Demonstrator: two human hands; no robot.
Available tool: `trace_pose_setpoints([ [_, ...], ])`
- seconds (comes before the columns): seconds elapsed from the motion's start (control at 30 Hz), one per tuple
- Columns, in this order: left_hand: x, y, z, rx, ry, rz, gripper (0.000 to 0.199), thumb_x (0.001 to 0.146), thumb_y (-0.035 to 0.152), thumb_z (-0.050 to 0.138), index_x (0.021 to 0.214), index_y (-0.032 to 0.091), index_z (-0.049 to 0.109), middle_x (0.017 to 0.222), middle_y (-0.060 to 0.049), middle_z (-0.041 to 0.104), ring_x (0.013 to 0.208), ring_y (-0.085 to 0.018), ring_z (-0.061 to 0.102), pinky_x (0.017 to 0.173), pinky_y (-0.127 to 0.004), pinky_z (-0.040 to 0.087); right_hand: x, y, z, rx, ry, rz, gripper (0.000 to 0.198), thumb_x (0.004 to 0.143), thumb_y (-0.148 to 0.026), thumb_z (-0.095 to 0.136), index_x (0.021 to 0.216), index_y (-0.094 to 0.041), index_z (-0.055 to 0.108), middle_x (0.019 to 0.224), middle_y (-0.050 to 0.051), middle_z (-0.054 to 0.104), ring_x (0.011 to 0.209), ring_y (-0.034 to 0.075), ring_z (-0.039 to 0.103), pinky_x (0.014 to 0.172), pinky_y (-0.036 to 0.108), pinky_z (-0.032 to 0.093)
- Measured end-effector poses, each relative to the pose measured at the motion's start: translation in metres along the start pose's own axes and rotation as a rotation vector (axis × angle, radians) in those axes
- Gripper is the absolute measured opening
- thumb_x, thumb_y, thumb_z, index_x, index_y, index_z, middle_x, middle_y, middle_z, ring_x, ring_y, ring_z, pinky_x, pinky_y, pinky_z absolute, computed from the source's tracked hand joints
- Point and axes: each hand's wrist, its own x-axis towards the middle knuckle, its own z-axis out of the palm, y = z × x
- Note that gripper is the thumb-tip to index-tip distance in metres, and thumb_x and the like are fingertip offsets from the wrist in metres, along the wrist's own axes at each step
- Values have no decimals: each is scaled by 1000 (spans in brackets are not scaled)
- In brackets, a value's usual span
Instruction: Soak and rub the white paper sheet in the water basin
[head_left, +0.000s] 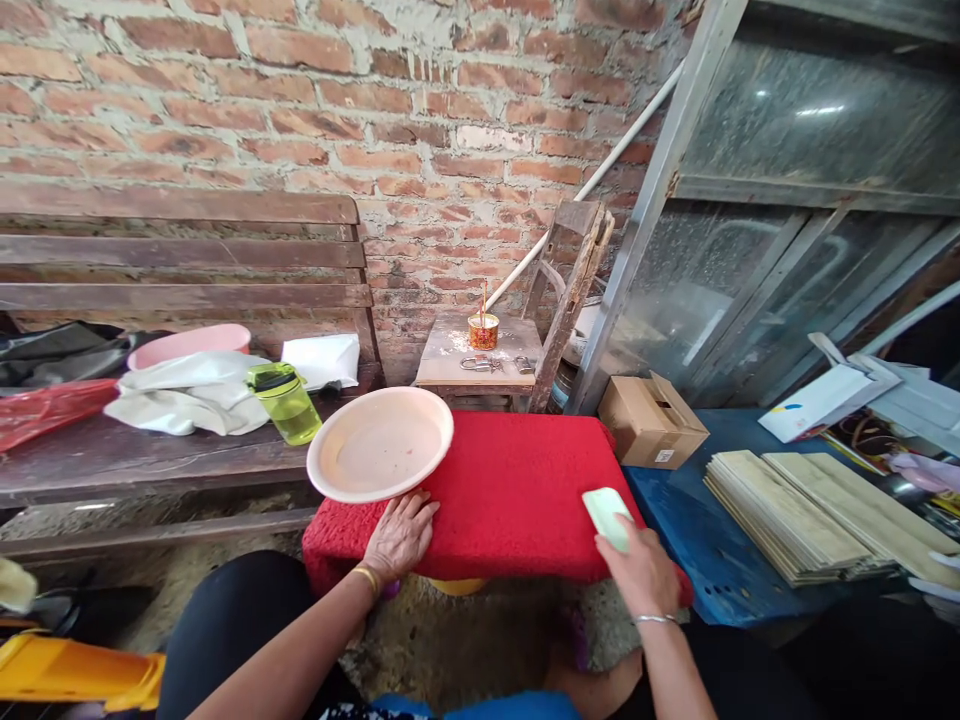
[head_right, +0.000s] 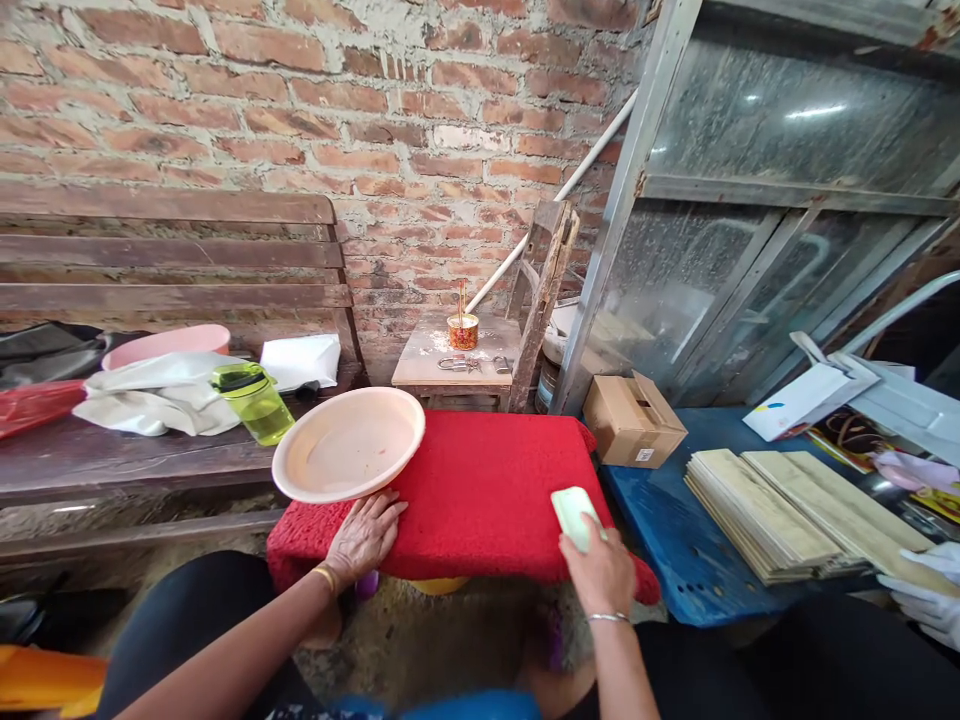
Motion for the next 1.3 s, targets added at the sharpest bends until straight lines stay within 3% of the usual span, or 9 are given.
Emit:
trace_pose_setpoints([
  [0.1,1,2,-3,-7,6,-3,38,89,18,45,117,25,69,121,-10,67,115,-27,60,103,-45,44,9,57,-14,14,22,321,71,85,-72,39,135,-26,59,98,13,64,85,31,67,76,45,53],
  [0.2,2,3,-4,-3,1,-7,38,89,17,45,117,24,69,121,-10,67,115,-27,61,102,-45,44,9,61,-21,63,89,372,79,83,-77,36,137,-22,57,104,16,63,90,35,66,77,49,54],
  [0.43,3,5,-5,-25,-16,-40,37,89,18,46,118,24,69,121,-10,66,118,-28,59,104,-47,43,-32,-93,13,174,-7,-382,50,87,-51,56,130,-26,63,105,9,64,95,27,65,84,37,51],
  [0.53,4,7,-7,-15,-35,-40,36,89,17,46,117,24,69,121,-10,66,118,-27,59,104,-46,43,-35,-114,19,110,-4,-485,45,84,-42,62,127,-29,65,104,8,65,94,27,65,86,38,50],
  [0.83,7,12,-13,-23,-109,-63,35,91,18,49,120,25,67,123,-10,65,119,-28,56,105,-47,41,27,30,-17,58,-14,283,81,82,-80,33,137,-26,56,112,19,63,96,38,65,78,52,51],
  [0.9,8,13,-14,-26,-106,-63,34,90,19,51,120,24,67,123,-10,64,119,-28,56,105,-48,40,23,9,-15,90,18,187,77,82,-80,35,134,-27,56,112,17,63,97,37,65,78,51,52],
  [1.13,11,15,-18,-27,-88,-71,32,90,20,53,119,23,67,120,-11,64,115,-28,55,103,-46,40,-38,-155,29,120,-103,-595,47,87,-47,56,128,-24,62,103,9,65,93,26,65,81,36,51],
  [1.2,11,15,-18,-26,-86,-67,31,90,21,54,118,23,67,120,-10,64,113,-28,56,103,-46,40,-40,-163,31,81,-121,-649,47,88,-44,56,130,-24,62,104,9,64,95,26,65,84,36,50],
  [1.3,11,14,-17,-23,-82,-63,31,90,22,54,118,23,67,120,-10,63,112,-26,56,102,-44,40,-15,-126,18,-2,-161,-432,54,89,-51,50,134,-23,59,106,12,64,93,29,65,79,39,50],
])
